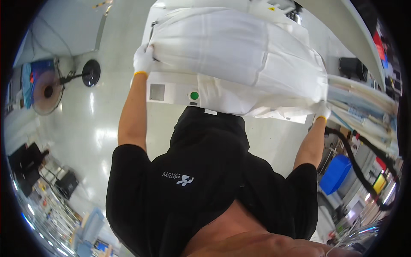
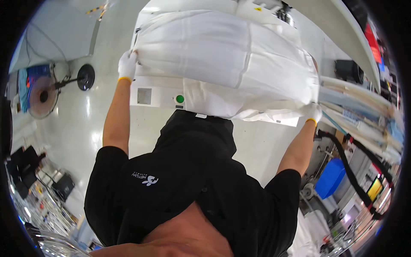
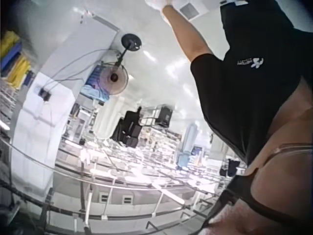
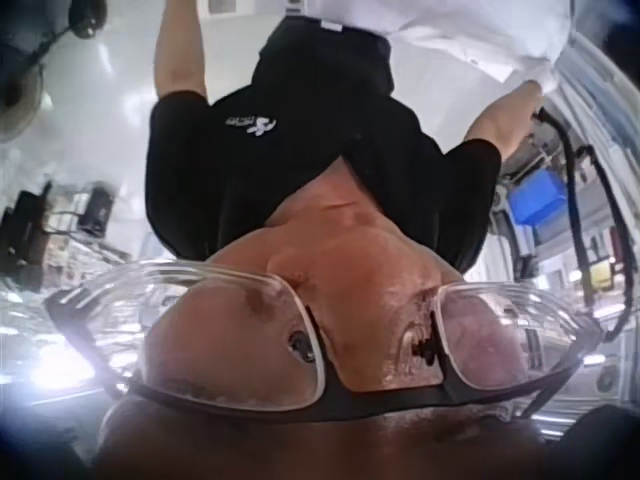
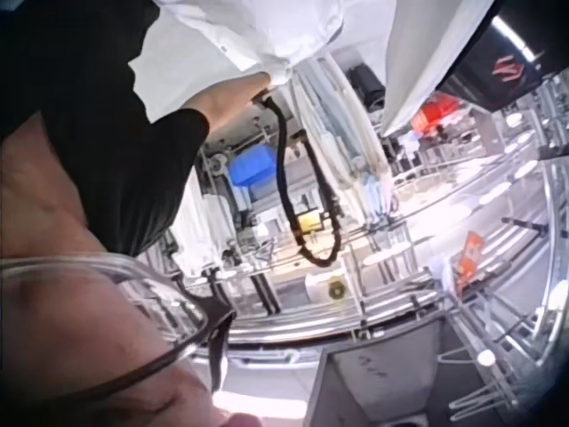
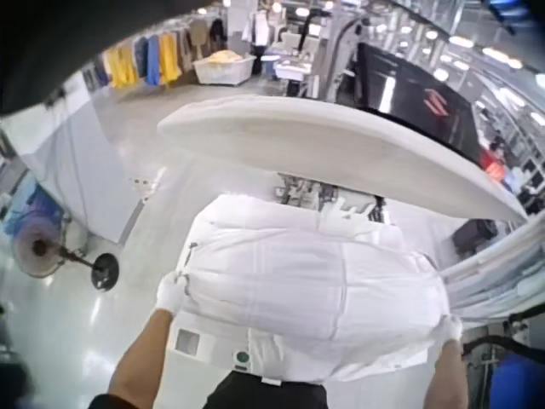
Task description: Placing and aligning a white garment onto an industrial pressing machine for steaming.
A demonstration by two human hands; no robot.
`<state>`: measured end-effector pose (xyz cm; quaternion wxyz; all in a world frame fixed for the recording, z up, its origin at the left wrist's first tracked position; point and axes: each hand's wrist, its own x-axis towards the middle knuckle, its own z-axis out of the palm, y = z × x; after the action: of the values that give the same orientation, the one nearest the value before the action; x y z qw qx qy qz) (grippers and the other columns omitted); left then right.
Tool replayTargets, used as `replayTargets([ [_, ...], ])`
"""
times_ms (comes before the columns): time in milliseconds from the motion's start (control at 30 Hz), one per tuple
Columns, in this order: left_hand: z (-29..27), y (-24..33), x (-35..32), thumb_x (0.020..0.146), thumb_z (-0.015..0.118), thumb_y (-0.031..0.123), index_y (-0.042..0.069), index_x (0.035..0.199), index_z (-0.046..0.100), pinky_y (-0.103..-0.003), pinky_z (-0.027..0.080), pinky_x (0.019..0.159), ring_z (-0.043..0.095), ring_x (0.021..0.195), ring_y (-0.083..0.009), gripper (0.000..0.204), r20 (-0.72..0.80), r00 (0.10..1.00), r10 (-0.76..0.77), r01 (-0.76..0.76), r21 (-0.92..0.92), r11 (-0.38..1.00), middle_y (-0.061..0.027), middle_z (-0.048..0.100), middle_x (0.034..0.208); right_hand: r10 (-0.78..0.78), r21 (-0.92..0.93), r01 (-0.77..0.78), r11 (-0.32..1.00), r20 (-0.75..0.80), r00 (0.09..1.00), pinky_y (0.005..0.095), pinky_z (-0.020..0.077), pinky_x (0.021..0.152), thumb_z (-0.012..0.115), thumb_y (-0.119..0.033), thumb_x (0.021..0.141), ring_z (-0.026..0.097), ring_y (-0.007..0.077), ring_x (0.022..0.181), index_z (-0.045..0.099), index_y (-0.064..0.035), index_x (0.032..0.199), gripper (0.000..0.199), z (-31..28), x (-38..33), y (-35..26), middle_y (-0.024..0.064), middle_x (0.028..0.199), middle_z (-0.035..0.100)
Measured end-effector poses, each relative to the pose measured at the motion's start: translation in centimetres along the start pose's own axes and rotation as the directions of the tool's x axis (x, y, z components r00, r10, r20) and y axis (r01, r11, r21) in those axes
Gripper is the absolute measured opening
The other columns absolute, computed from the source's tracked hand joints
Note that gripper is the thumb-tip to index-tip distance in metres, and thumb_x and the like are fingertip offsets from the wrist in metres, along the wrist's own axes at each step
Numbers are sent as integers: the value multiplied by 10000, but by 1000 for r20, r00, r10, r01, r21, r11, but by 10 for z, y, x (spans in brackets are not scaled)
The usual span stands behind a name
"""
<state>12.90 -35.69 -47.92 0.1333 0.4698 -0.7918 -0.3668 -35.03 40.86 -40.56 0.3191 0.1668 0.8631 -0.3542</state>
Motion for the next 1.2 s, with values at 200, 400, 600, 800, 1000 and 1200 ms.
replayTargets([
  [200, 1, -38, -29, 975, 581, 358, 16, 1222, 675, -254, 415, 619, 518, 749, -113, 432, 237, 963, -128, 167, -155, 974, -18, 631, 864, -70, 238, -15, 971, 344, 936, 404, 554, 802, 584, -332, 913, 679, 349, 898, 745, -16, 1039, 377, -7, -44, 47, 167, 1010, 749],
  [400, 19, -9, -35, 981, 550, 289, 31, 1160, 679, -273, 475, 792, 568, 852, -149, 340, 113, 981, -160, 176, -152, 972, -40, 660, 954, -304, 340, 342, 876, -162, 939, 335, 531, 773, 592, -269, 902, 642, 275, 858, 736, -1, 1050, 338, -1, -21, 94, 140, 973, 734],
  [600, 24, 5, -27, 962, 569, 278, 61, 1286, 597, -368, 511, 909, 650, 987, -266, 391, -84, 990, -115, 104, -133, 986, -120, 697, 1092, -428, 215, 627, 749, -565, 705, 266, 507, 743, 600, -206, 892, 605, 201, 817, 727, 14, 1061, 305, 27, 0, 142, 113, 935, 719],
  [800, 29, 20, -48, 949, 610, 297, 17, 1341, 498, -401, 494, 967, 630, 1093, -342, 494, -349, 920, -175, 219, 89, 972, -183, 627, 1223, -90, 75, 150, 986, -517, 851, 312, 525, 741, 628, -282, 864, 619, 225, 772, 724, 12, 1128, 406, 62, 2, 172, 116, 973, 744],
  [1000, 34, -72, -88, 913, 622, 298, 1, 1390, 471, -421, 491, 977, 633, 1069, -374, 583, -306, 914, -266, 321, 144, 936, -214, 621, 1233, 42, -21, -71, 997, -621, 783, 372, 546, 882, 655, -379, 829, 695, 331, 990, 682, 22, 1211, 555, 142, -13, 180, 168, 1097, 747],
  [1200, 63, -107, -141, 909, 624, 247, 36, 1421, 459, -445, 507, 967, 633, 1117, -408, 578, -53, 997, 54, -32, 348, 937, -224, 621, 1288, 126, -36, -165, 986, -491, 862, 428, 535, 944, 667, -408, 832, 683, 401, 1070, 655, -1, 1240, 576, 232, -42, 213, 212, 1186, 721],
])
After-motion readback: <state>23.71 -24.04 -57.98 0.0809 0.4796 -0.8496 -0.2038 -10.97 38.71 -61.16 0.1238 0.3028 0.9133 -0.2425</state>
